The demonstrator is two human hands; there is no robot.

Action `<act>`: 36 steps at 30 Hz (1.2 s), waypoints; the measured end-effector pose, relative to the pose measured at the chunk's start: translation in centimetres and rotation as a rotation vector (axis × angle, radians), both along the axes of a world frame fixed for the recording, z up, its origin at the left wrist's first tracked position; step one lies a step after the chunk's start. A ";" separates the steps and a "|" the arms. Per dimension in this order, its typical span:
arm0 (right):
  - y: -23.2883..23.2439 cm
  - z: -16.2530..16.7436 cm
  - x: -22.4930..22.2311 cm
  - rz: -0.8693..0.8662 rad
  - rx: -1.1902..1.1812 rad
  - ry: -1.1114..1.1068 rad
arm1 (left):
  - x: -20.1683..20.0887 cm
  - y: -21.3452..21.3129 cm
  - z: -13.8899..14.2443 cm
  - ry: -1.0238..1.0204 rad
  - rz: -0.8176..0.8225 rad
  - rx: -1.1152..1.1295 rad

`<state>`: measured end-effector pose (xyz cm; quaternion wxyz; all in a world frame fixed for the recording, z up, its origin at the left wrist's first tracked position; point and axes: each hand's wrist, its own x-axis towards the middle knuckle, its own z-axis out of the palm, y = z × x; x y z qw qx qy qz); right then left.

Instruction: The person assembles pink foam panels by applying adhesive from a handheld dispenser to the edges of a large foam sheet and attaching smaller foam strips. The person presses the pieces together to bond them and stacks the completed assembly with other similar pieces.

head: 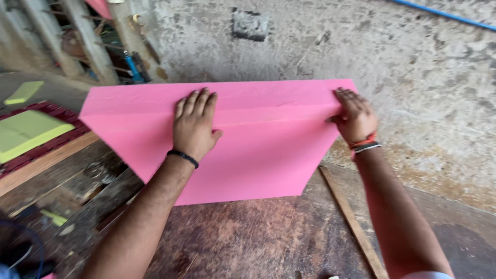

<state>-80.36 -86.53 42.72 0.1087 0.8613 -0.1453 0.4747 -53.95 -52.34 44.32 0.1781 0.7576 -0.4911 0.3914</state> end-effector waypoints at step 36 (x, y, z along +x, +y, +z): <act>51.4 2.8 37.1 0.951 0.737 0.950 | -12.7 73.4 -3.9 0.422 0.359 -0.720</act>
